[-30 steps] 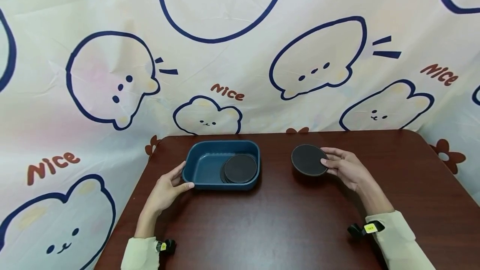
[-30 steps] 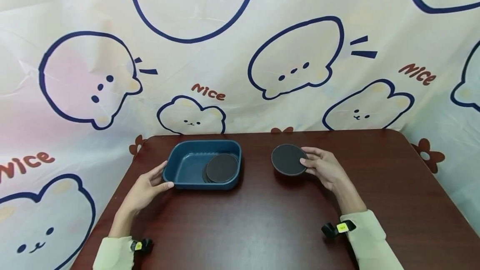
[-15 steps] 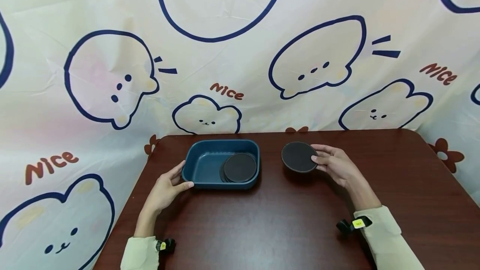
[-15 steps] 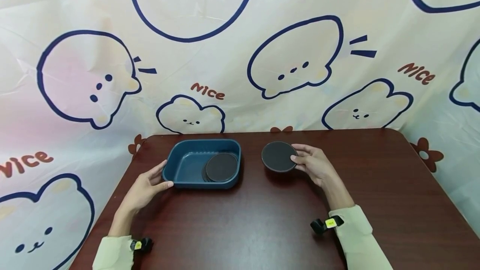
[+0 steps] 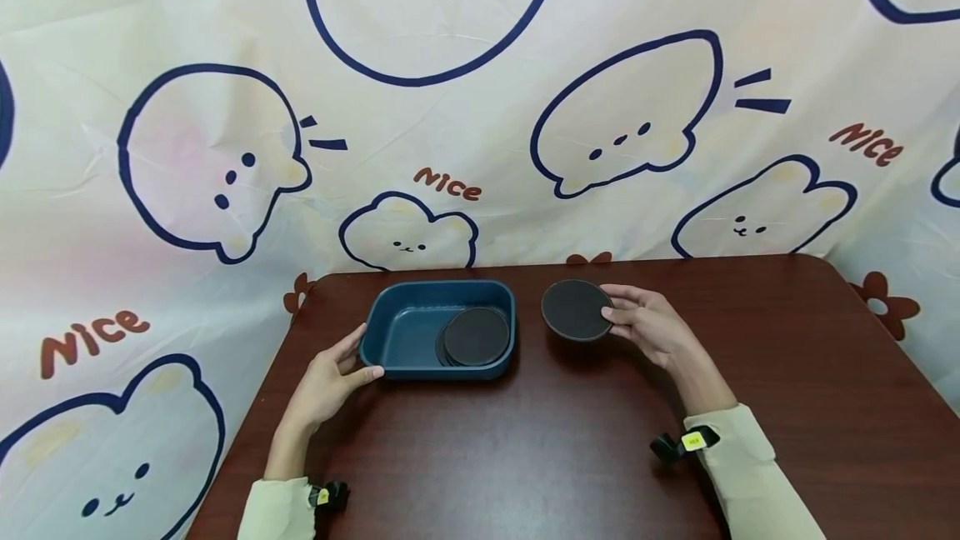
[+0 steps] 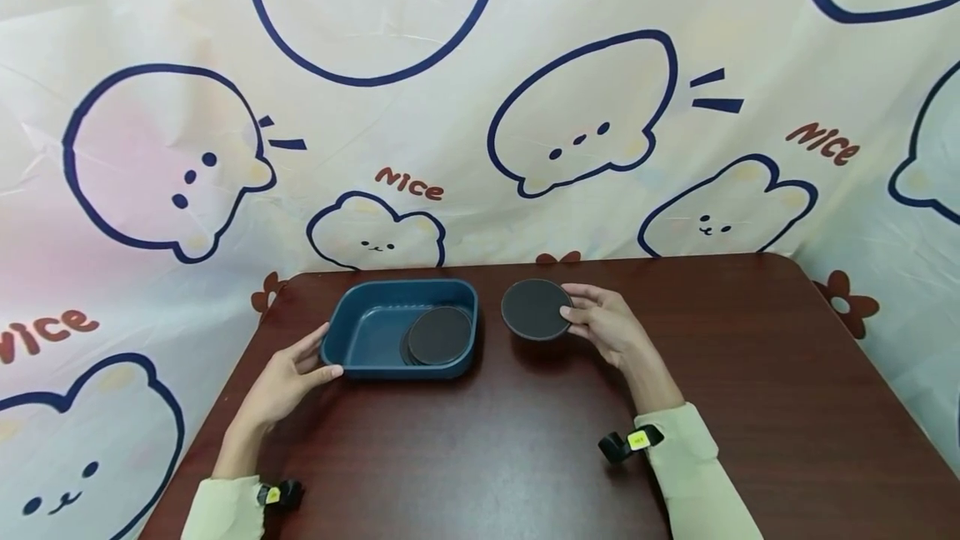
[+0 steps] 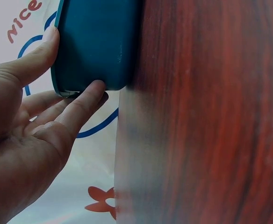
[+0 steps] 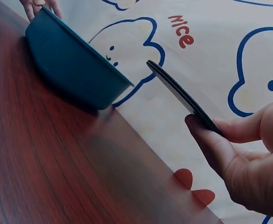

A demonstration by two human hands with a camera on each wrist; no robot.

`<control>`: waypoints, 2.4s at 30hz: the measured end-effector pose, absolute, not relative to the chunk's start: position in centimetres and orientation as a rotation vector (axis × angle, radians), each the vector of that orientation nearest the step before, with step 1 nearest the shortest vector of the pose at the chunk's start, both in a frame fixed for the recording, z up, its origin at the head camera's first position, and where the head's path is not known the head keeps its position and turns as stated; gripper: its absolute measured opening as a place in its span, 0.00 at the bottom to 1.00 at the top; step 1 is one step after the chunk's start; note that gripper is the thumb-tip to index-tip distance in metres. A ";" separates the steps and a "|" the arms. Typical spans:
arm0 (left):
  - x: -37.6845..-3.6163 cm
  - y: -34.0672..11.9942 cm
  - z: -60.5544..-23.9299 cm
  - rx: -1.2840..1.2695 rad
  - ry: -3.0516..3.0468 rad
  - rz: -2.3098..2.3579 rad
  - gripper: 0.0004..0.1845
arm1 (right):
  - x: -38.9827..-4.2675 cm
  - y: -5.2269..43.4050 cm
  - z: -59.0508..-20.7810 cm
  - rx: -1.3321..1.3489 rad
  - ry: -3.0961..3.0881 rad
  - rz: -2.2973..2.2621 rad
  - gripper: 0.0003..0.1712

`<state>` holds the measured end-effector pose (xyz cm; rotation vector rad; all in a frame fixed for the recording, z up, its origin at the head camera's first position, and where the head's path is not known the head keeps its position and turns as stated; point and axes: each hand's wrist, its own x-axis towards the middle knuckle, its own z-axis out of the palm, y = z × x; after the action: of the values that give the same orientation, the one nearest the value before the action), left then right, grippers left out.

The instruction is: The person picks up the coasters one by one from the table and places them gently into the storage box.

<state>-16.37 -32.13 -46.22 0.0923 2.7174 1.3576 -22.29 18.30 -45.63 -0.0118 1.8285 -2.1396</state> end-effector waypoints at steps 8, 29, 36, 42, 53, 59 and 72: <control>-16.3 -32.3 -46.2 0.092 2.723 1.361 0.45 | -22.6 16.5 -45.6 -0.016 1.800 -2.148 0.36; -16.4 -32.1 -46.2 0.093 2.704 1.385 0.45 | -23.0 13.0 -45.6 -0.027 1.775 -2.164 0.36; -16.3 -32.1 -46.2 0.080 2.706 1.382 0.44 | -22.9 11.9 -45.4 -0.043 1.769 -2.153 0.36; -16.2 -32.1 -46.2 0.075 2.700 1.387 0.45 | -22.9 11.2 -45.4 -0.064 1.759 -2.142 0.34; -16.3 -32.1 -46.2 0.086 2.707 1.382 0.45 | -23.3 9.0 -45.3 -0.110 1.703 -2.152 0.34; -16.3 -32.2 -46.1 0.079 2.708 1.385 0.45 | -23.4 8.0 -45.1 -0.106 1.688 -2.154 0.33; -16.4 -31.9 -46.3 0.098 2.693 1.396 0.45 | -23.5 6.3 -45.7 -0.092 1.729 -2.101 0.31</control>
<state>-16.43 -31.94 -46.27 0.0982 2.6929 1.3959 -23.46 6.27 -45.69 -0.0915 1.7292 -2.1009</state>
